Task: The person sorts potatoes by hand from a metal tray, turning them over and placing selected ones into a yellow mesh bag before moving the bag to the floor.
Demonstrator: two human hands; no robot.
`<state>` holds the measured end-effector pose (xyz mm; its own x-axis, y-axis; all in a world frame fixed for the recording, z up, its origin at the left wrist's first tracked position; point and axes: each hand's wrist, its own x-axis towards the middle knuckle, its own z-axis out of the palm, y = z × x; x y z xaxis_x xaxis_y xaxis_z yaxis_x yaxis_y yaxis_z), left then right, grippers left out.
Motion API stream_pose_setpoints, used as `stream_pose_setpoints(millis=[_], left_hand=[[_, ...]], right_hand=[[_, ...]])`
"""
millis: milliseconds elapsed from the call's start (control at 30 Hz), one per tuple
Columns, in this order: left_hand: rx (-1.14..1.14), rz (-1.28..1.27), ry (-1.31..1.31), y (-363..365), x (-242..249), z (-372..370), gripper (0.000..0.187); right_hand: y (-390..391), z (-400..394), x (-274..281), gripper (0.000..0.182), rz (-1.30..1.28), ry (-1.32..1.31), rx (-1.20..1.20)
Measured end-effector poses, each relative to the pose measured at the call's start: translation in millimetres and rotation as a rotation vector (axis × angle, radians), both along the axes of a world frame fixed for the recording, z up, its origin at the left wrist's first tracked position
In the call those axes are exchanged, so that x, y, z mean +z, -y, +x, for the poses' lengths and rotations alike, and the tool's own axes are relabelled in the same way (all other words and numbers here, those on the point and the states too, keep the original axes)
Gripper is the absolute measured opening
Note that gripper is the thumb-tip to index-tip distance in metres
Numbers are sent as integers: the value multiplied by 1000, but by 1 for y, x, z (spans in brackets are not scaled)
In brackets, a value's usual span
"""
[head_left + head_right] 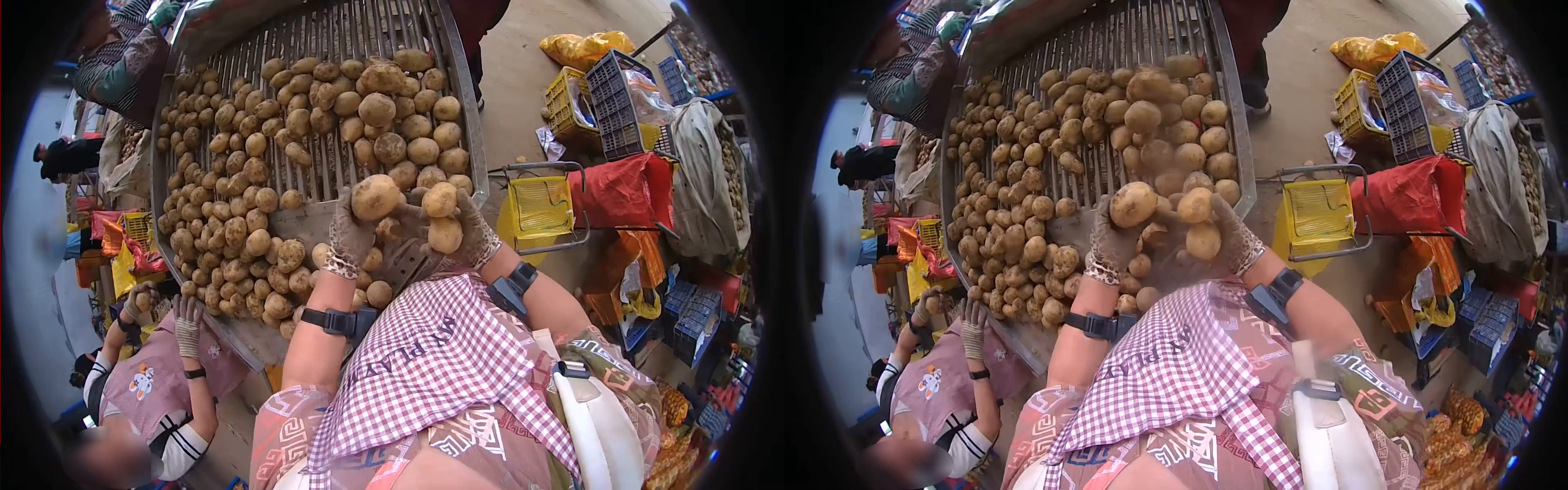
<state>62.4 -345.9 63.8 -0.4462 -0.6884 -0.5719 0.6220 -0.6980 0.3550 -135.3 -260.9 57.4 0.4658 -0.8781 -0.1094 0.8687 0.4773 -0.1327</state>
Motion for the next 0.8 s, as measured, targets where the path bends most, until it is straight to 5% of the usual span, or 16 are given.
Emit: stream_pose_setpoints(millis=[67, 133, 233, 300, 333, 400, 467, 533, 667, 733, 800], left_hand=[[-364, -304, 222, -24, 11, -19, 50], [-836, -1075, 837, -36, 3, -24, 58], [-837, -1140, 686, -47, 1, -17, 59], [-1018, -1506, 1203, -49, 0, -3, 62], [-1010, -1497, 1205, -52, -5, 6, 62], [-1150, -1596, 1696, -63, -19, 29, 60], [-1226, -1486, 1729, -72, -14, 40, 58], [-1120, -1473, 1876, -87, -26, 56, 54], [-1121, -1450, 1934, -107, -33, 73, 46], [-1059, -1385, 1896, -116, -24, 78, 41], [-937, -1339, 1823, -124, -30, 86, 38]], right_hand=[[-9, 2, 5, 76, 186, -336, -171], [-22, -20, -27, 76, 86, -170, -344], [-57, -70, -28, 75, 70, -142, -452], [-78, -112, -19, 72, 62, -250, -508], [-87, -131, -17, 71, 131, -336, -561], [-104, -179, -31, 69, 229, -471, -563], [-113, -206, -48, 68, 329, -610, -575], [-111, -220, -59, 65, 715, -764, -559], [-98, -231, -97, 56, 911, -883, -310], [-86, -237, -119, 63, 1137, -1033, -418], [-75, -231, -113, 56, 1001, -1217, -417]])
